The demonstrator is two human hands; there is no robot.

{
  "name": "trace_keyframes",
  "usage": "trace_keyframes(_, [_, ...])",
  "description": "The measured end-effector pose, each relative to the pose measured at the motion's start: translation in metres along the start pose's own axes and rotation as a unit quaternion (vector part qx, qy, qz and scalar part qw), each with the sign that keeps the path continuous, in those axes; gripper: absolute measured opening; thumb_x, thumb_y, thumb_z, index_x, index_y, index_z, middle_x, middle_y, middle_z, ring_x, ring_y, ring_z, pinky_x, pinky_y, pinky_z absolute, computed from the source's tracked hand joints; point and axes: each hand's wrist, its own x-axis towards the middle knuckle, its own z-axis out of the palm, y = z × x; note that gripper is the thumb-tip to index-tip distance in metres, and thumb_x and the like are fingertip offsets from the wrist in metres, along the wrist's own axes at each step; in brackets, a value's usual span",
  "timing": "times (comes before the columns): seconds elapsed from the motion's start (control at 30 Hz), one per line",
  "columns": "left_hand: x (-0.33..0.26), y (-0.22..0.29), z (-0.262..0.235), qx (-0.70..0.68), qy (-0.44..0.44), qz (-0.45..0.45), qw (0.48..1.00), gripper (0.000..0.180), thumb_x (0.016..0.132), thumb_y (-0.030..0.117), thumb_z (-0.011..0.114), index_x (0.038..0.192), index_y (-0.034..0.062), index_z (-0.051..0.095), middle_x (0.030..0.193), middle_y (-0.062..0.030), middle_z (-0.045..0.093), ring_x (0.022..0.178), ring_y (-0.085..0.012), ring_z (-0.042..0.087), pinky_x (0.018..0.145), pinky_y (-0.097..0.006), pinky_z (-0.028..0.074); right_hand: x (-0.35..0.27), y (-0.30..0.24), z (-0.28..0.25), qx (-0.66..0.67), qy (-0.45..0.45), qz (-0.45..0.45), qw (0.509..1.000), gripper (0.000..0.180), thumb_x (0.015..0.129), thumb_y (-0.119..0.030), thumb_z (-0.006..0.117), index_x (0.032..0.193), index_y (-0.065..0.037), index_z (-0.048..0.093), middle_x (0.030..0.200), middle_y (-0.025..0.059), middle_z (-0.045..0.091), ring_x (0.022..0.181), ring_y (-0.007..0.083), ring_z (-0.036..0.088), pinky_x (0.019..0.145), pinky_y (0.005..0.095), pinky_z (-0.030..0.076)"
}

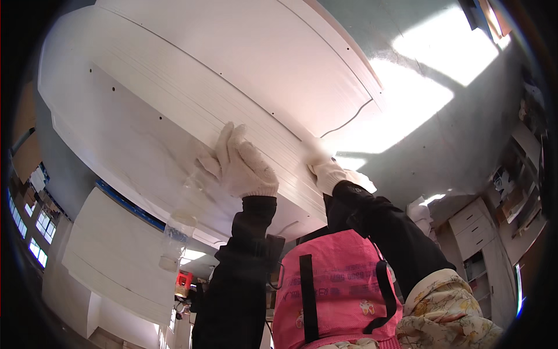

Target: Cleaning and wiping down white wooden furniture panels with a cloth and liquid solvent.

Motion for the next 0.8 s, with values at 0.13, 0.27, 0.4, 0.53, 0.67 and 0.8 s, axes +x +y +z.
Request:
trace_keyframes(0.13, [0.007,-0.015,-0.015,0.038,0.018,0.000,0.999,0.041,0.101,0.032,0.035,0.109,0.0069,0.066,0.119,-0.0094,0.064,0.133,-0.0393,0.037,0.112,-0.053,0.021,0.032,-0.102,-0.124,0.077,-0.032,-0.079,0.993,0.030,0.085,-0.013,0.056,0.110,0.004,0.053,0.113,0.0201,0.058,0.105,0.0355,0.060,0.086,0.0428,0.049])
trace_keyframes(0.27, [0.001,-0.005,0.008,-0.026,-0.018,0.021,0.999,0.037,0.099,0.033,0.037,0.109,0.0126,0.066,0.123,-0.0071,0.062,0.128,-0.0427,0.038,0.112,-0.055,0.018,0.046,-0.026,-0.051,0.027,0.031,-0.050,0.998,0.036,0.085,-0.010,0.052,0.119,0.001,0.046,0.118,0.0221,0.057,0.105,0.0367,0.061,0.086,0.0439,0.049])
trace_keyframes(0.4, [-0.001,0.003,0.013,-0.041,0.020,0.015,0.999,0.036,0.099,0.033,0.039,0.108,0.0098,0.065,0.120,-0.0084,0.062,0.129,-0.0404,0.038,0.112,-0.054,0.022,-0.001,0.037,0.010,0.049,-0.046,0.067,0.995,0.039,0.082,-0.010,0.055,0.119,-0.004,0.048,0.119,0.0196,0.056,0.106,0.0352,0.061,0.086,0.0429,0.049])
trace_keyframes(0.53, [-0.002,0.006,0.014,-0.079,0.057,-0.002,0.995,0.032,0.098,0.024,0.045,0.108,0.0010,0.065,0.113,-0.0131,0.062,0.115,-0.0265,0.053,0.100,-0.037,0.042,-0.032,0.023,0.009,0.127,0.006,0.080,0.989,0.037,0.078,-0.005,0.055,0.115,0.000,0.050,0.115,0.0191,0.058,0.105,0.0356,0.060,0.084,0.0428,0.049])
trace_keyframes(0.67, [0.000,-0.009,0.013,-0.098,0.014,0.007,0.995,0.031,0.098,0.024,0.045,0.107,0.0029,0.066,0.112,-0.0131,0.062,0.108,-0.0239,0.057,0.098,-0.033,0.044,-0.064,0.016,0.035,0.161,0.085,0.005,0.983,0.033,0.075,-0.002,0.055,0.108,0.000,0.050,0.112,0.0192,0.056,0.107,0.0362,0.056,0.086,0.0442,0.045])
trace_keyframes(0.8, [-0.001,-0.002,0.013,-0.160,-0.005,-0.018,0.987,0.031,0.098,0.024,0.045,0.107,0.0030,0.066,0.110,-0.0127,0.062,0.105,-0.0239,0.058,0.097,-0.033,0.045,-0.123,0.000,0.043,0.225,0.133,-0.023,0.965,0.046,0.075,0.000,0.056,0.120,-0.007,0.050,0.109,0.0155,0.051,0.101,0.0347,0.056,0.087,0.0430,0.045])
